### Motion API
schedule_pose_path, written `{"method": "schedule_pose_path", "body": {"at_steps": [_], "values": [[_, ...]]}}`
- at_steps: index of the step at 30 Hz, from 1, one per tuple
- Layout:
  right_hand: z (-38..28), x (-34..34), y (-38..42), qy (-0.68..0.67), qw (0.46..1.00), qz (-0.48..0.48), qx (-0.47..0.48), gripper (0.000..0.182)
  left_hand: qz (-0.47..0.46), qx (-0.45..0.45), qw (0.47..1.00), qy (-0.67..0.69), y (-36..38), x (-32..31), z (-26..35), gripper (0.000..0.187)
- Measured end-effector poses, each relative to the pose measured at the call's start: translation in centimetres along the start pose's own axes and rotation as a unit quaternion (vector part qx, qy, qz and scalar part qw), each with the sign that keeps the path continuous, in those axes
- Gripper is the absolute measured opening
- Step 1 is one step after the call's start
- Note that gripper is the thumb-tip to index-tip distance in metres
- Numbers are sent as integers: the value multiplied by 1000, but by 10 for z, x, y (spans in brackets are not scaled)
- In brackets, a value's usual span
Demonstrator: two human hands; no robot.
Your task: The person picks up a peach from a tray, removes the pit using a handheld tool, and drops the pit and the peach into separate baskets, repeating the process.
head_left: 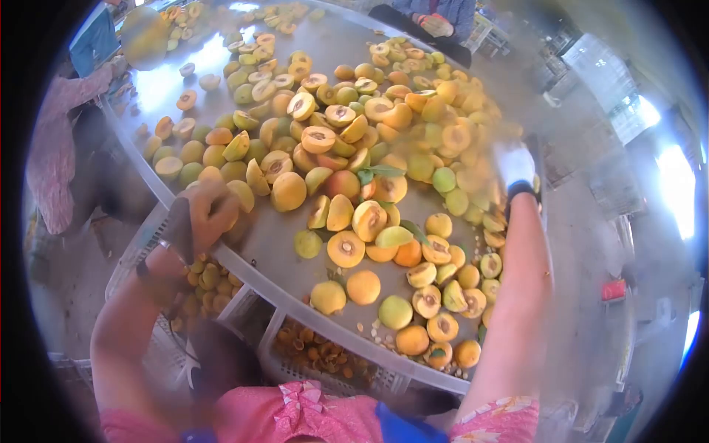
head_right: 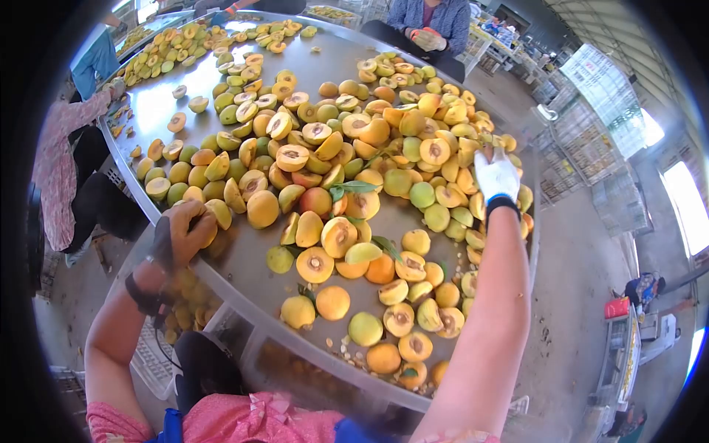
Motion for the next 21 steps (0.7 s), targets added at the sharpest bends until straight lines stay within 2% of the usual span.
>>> {"method": "schedule_pose_path", "body": {"at_steps": [2, 3, 4, 5, 7, 8, 10, 12, 14, 16, 18, 19, 21], "values": [[-4, -10, -19, 16, 996, -73, -42, 34, -2, 0, 1000, -31, -3, 0, 5, 20], [-39, 31, -8, -131, 974, -112, -147, 48, -3, -1, 999, -45, -4, -2, 5, 20], [-20, 0, -25, -293, 931, -150, -156, 55, 16, -17, 998, -63, -4, -6, 4, 18], [-2, -29, -39, -446, 861, -185, -162, 63, 8, -7, 998, -62, -5, -7, 4, 17], [-20, -16, -33, -487, 835, -203, -159, 66, -2, 12, 998, -57, -6, -6, 7, 16], [-15, -28, -38, -527, 804, -228, -156, 61, -8, 14, 998, -58, -6, -7, 6, 15], [-36, -38, -20, -604, 756, -234, -95, 55, -11, 14, 998, -56, -7, -6, 7, 15], [-70, -35, -12, -529, 810, -253, 20, 49, 9, -3, 998, -59, -5, -6, 9, 15], [-119, -12, 6, -396, 867, -267, 139, 44, 16, -14, 998, -61, -2, -5, 8, 15], [-158, 13, 39, -481, 821, -301, 67, 44, 14, -22, 998, -52, -3, -5, 7, 14], [-171, -7, 62, -525, 803, -281, 23, 46, 23, -22, 999, -18, 0, -6, 9, 14], [-174, -16, 68, -478, 843, -230, 95, 46, 31, -22, 999, -1, 1, -6, 11, 14], [-187, 8, 99, -507, 821, -251, 75, 49, 34, -30, 999, -24, 4, -8, 11, 15]]}}
Point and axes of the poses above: each hand's wrist, its own y-axis away from the middle knuckle, its own x-axis out of the back of the hand, z = x × y, the point moved 2 cm from there along -y, towards the middle knuckle, and after that the axes turned 4 degrees about -y, right-handed, at the moved point
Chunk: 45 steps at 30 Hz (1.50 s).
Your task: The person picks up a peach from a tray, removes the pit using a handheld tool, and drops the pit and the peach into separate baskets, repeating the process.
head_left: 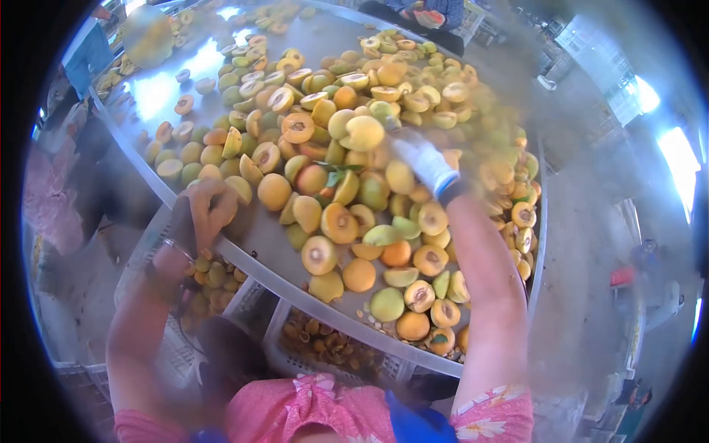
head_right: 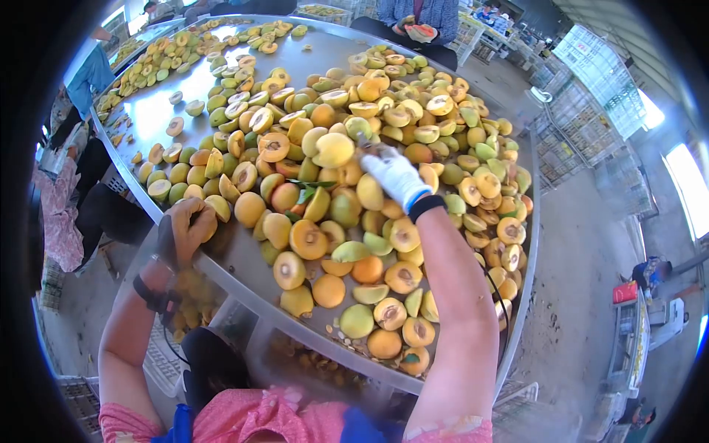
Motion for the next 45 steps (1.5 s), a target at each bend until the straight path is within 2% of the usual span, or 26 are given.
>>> {"method": "schedule_pose_path", "body": {"at_steps": [3, 6, 7, 9, 11, 13, 14, 16, 18, 21, 22, 24, 26, 28, 29, 30, 32, 33, 34, 35, 36, 38, 40, 41, 42, 45], "values": [[-10, -7, 23, 105, 985, -59, 121, 55, -8, 9, 1000, 10, 3, 5, -2, 17], [-68, 33, 64, 200, 980, -15, 1, 51, 0, 7, 1000, 19, 5, 3, -3, 19], [-71, 53, 72, 231, 973, 14, -1, 50, 7, 5, 1000, 20, 5, 2, -5, 19], [-54, 100, 82, 333, 937, 104, 9, 50, -12, 4, 1000, 3, 4, 2, -7, 21], [18, 155, 72, 456, 872, 162, -66, 47, -16, 6, 1000, -4, 4, 3, -13, 23], [41, 174, 80, 443, 872, 169, -122, 46, -6, 2, 1000, 1, 4, -1, -18, 23], [75, 181, 75, 454, 866, 107, -178, 50, -10, 18, 1000, -6, 2, -2, -18, 23], [93, 168, 75, 310, 906, 172, -230, 56, -21, 52, 998, -23, 0, -2, -16, 27], [110, 142, 70, 304, 932, 140, -136, 60, -19, 53, 996, -62, 1, 1, -13, 27], [71, 109, 85, 300, 946, 61, -110, 62, -11, 39, 998, -49, 2, 0, -16, 26], [36, 96, 97, 233, 963, 62, -118, 62, -6, 28, 999, -43, 3, -3, -20, 26], [62, 97, 91, 334, 940, 12, -64, 59, 3, 9, 999, -40, 6, -1, -22, 28], [39, 84, 103, 367, 930, 8, -28, 56, -28, 16, 998, -48, 6, 1, -22, 29], [-37, 74, 134, 310, 946, 48, -79, 54, -31, 33, 998, -40, 8, 2, -23, 32], [-22, 82, 137, 360, 932, 44, -10, 54, -14, 29, 998, -56, 8, 4, -21, 35], [-74, 76, 163, 254, 963, 69, -56, 53, -10, 33, 998, -46, 10, 4, -20, 35], [-117, 79, 197, 232, 970, 70, -32, 51, 39, 39, 998, -8, 13, 2, -21, 34], [-119, 88, 211, 294, 953, 62, 22, 51, 61, 24, 998, 20, 17, -3, -17, 31], [-137, 89, 229, 259, 963, 75, -7, 50, 82, 8, 995, 49, 22, -5, -6, 28], [-155, 90, 248, 222, 970, 89, -35, 50, 47, -2, 996, 78, 27, -12, 6, 32], [-157, 96, 266, 239, 966, 103, -4, 50, 41, -65, 996, 36, 30, -18, 18, 38], [-204, 92, 309, 215, 968, 116, -55, 49, 25, -193, 980, -48, 35, -40, 34, 53], [-241, 87, 349, 179, 972, 120, -97, 48, -71, -281, 943, -164, 25, -57, 46, 69], [-248, 87, 366, 149, 972, 124, -135, 46, -160, -255, 939, -165, 15, -62, 51, 74], [-250, 87, 382, 159, 976, 118, -90, 45, -207, -244, 924, -211, 7, -59, 60, 76], [-267, 82, 429, 116, 978, 117, -130, 41, -246, -201, 918, -238, -1, -53, 74, 60]]}}
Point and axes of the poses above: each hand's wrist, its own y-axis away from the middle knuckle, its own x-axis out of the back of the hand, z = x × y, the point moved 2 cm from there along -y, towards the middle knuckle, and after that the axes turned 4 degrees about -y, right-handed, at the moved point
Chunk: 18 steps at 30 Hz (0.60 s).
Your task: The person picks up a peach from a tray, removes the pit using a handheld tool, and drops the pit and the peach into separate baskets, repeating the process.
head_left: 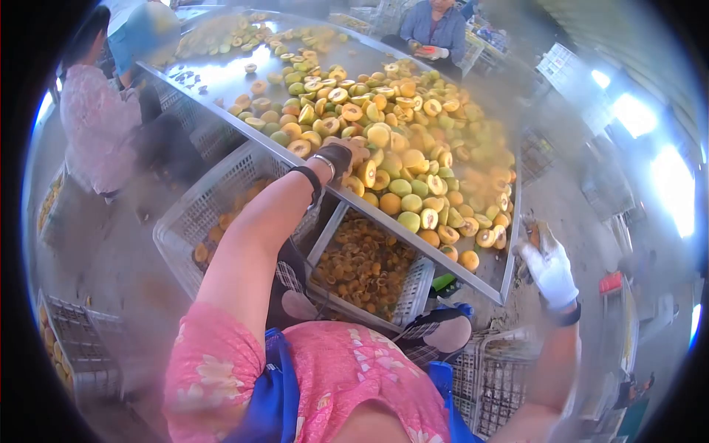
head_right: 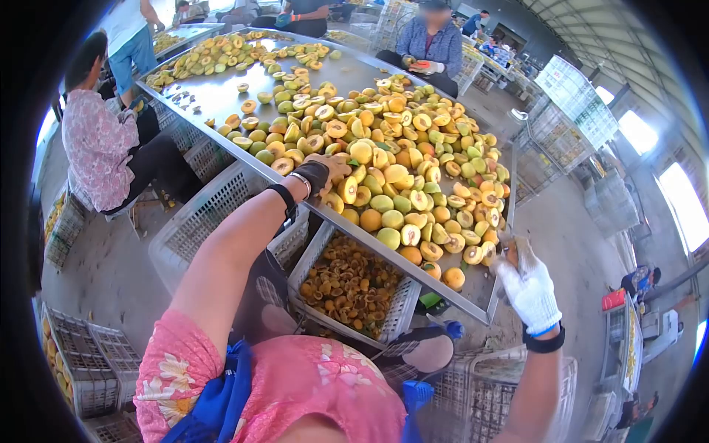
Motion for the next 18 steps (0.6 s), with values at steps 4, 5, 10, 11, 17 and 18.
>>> {"method": "schedule_pose_path", "body": {"at_steps": [4, 5, 10, 11, 17, 18], "values": [[13, -18, 48, -88, 995, -24, -50, 39, 227, 59, 952, 197, 20, -13, -2, 50], [27, -32, 52, -103, 993, -33, -46, 39, 286, 42, 915, 281, 37, -5, 5, 50], [52, -123, 51, -230, 962, -121, -79, 34, 270, 123, 511, 807, 76, -35, 54, 39], [57, -145, 45, -263, 953, -135, -69, 34, 279, 93, 436, 851, 88, -37, 68, 37], [26, -235, 29, -330, 927, -172, -38, 30, 180, -75, 204, 959, 138, -31, 124, 36], [19, -241, 28, -310, 938, -156, -10, 27, 172, -67, 180, 966, 145, -33, 128, 38]]}}
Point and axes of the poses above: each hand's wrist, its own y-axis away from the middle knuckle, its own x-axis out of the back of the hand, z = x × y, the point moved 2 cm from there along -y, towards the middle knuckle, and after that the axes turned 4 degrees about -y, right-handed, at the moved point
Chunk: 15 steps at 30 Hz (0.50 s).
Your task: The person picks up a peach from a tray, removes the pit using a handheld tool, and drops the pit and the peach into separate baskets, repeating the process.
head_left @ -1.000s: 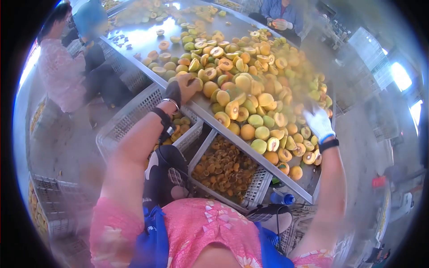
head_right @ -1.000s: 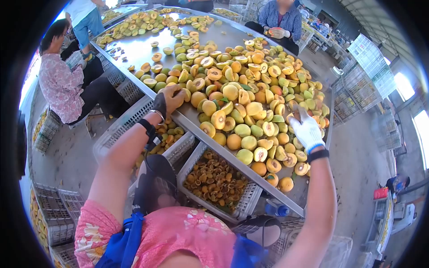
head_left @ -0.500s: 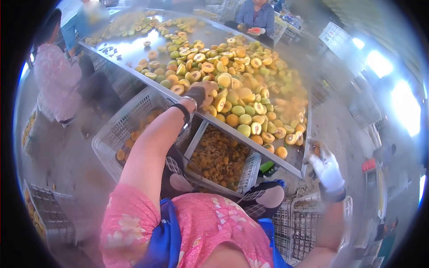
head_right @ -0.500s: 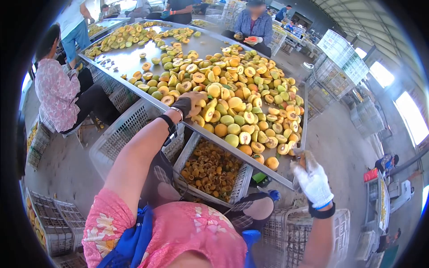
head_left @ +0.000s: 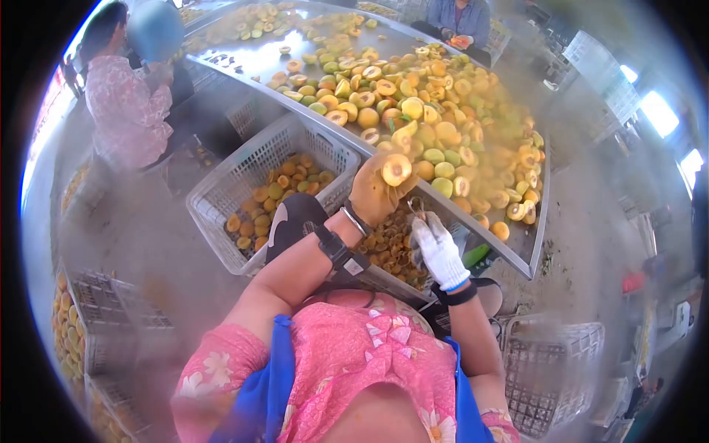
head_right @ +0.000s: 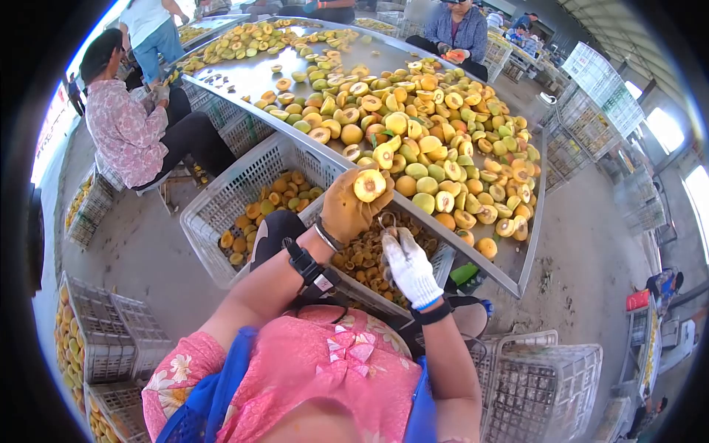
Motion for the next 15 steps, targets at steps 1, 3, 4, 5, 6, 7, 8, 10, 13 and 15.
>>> {"method": "schedule_pose_path", "body": {"at_steps": [1, 3, 4, 5, 6, 7, 8, 10, 13, 15], "values": [[3, -7, -7, 33, 999, 9, 31, 25, 11, 10, 1000, 24, 7, 1, -4, 39], [-5, -17, -9, 121, 990, 47, 54, 24, -8, -29, 993, -110, 12, 13, -13, 44], [3, -16, -14, 194, 966, 73, 156, 25, -18, 7, 995, -97, 18, 13, -10, 45], [21, -16, -23, 264, 925, 97, 256, 26, -27, 43, 995, -83, 22, 13, -10, 45], [22, -17, -25, 280, 914, 107, 275, 28, -23, 39, 995, -86, 25, 9, -12, 45], [21, -19, -26, 295, 901, 117, 294, 29, -3, 43, 995, -87, 27, 6, -14, 44], [23, -20, -27, 259, 930, 113, 235, 32, 17, 46, 995, -89, 28, 3, -15, 43], [21, -22, -27, 208, 957, 109, 170, 36, 36, 55, 994, -89, 29, 2, -21, 42], [29, -23, -33, 189, 963, 98, 167, 46, 25, 51, 993, -106, 26, 2, -30, 42], [38, -25, -34, 169, 973, 81, 133, 52, 56, 51, 990, -122, 29, 4, -32, 44]]}}
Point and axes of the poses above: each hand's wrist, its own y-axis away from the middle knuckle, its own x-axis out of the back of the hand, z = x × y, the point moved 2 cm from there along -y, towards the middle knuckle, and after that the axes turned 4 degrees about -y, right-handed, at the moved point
